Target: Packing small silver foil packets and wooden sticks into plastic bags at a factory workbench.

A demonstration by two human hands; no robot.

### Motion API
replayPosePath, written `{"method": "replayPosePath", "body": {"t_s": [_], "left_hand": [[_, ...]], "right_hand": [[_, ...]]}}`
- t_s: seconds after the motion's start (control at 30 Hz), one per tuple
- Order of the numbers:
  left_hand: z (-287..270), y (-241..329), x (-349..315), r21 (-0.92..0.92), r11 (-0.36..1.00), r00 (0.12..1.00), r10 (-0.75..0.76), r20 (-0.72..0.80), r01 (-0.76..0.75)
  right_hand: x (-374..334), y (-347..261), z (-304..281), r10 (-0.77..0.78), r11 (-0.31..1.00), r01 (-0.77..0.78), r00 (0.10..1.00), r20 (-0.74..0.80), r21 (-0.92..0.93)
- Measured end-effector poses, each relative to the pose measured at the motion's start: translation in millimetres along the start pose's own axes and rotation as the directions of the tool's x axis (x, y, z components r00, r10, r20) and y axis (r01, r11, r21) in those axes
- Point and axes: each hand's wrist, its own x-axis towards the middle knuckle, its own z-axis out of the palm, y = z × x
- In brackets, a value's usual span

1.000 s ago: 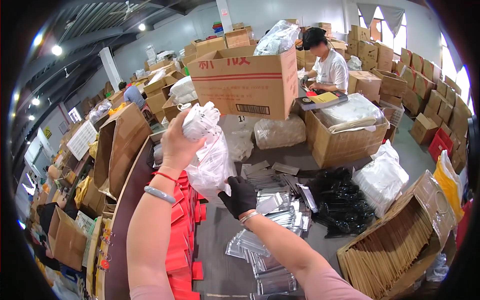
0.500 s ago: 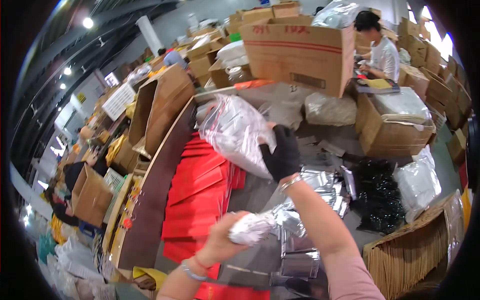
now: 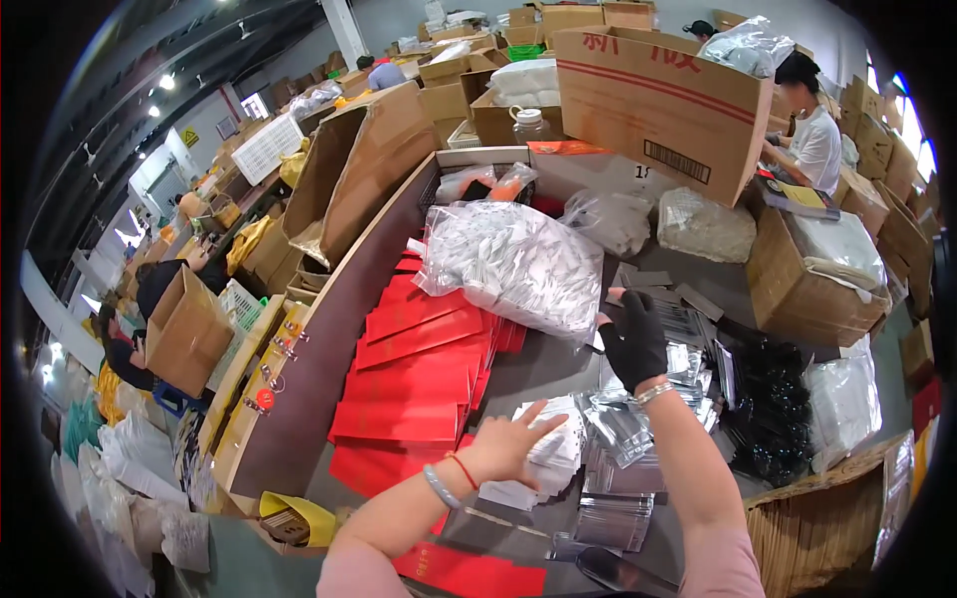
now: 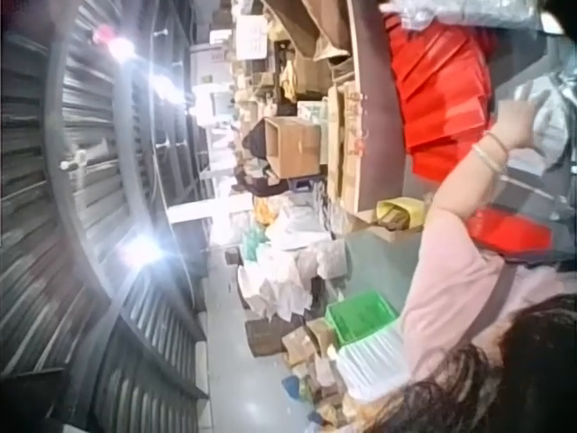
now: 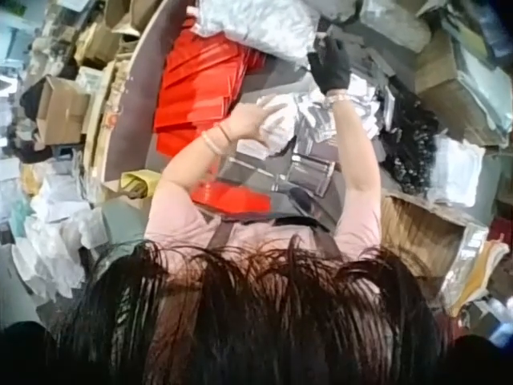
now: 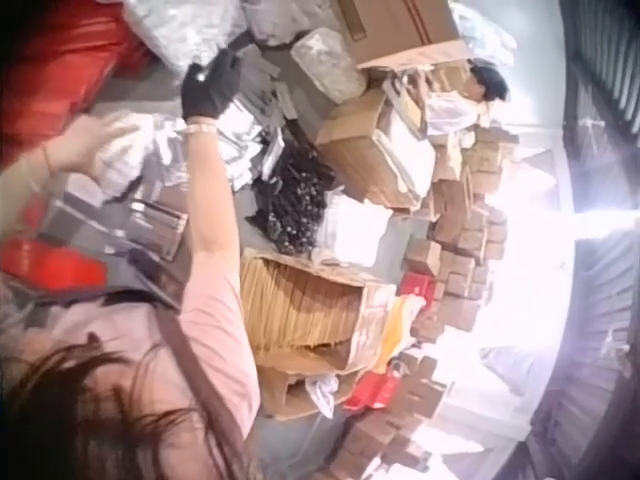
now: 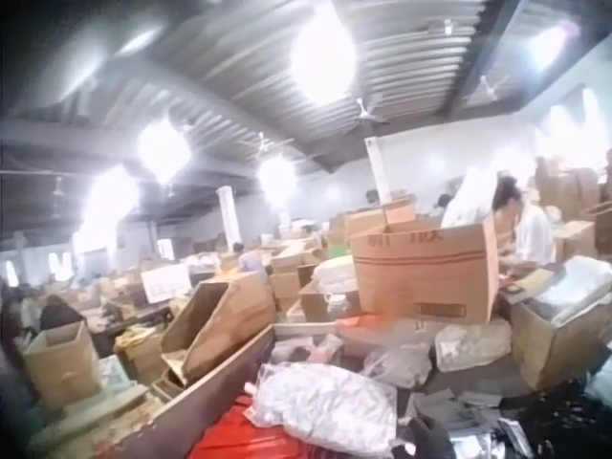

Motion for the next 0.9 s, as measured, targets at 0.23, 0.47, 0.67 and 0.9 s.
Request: {"method": "replayPosePath", "body": {"t_s": [0.23,0.47,0.67,0.9], "left_hand": [[-53.5,-199.5,51.5,-0.873,0.254,0.058,-0.951,-0.304,-0.416],[-52.6,-251.2,74.0,-0.717,-0.486,0.787,-0.601,-0.141,-0.500],[-69.2,-269.8,85.6,-0.875,0.383,0.452,-0.751,-0.482,-0.296],[-201.0,-148.7,117.6,-0.451,0.822,0.281,-0.367,-0.886,-0.348]], "right_hand": [[-33.9,-6.0,-44.7,-0.046,0.999,0.046,0.994,0.094,0.007],[-71.8,13.6,-75.6,-0.014,0.998,0.022,0.989,0.151,-0.057],[-83.2,23.8,-102.7,0.080,0.986,-0.063,0.991,0.109,-0.152],[-98.8,35.0,-132.8,0.180,0.981,-0.177,0.983,0.027,-0.079]]}}
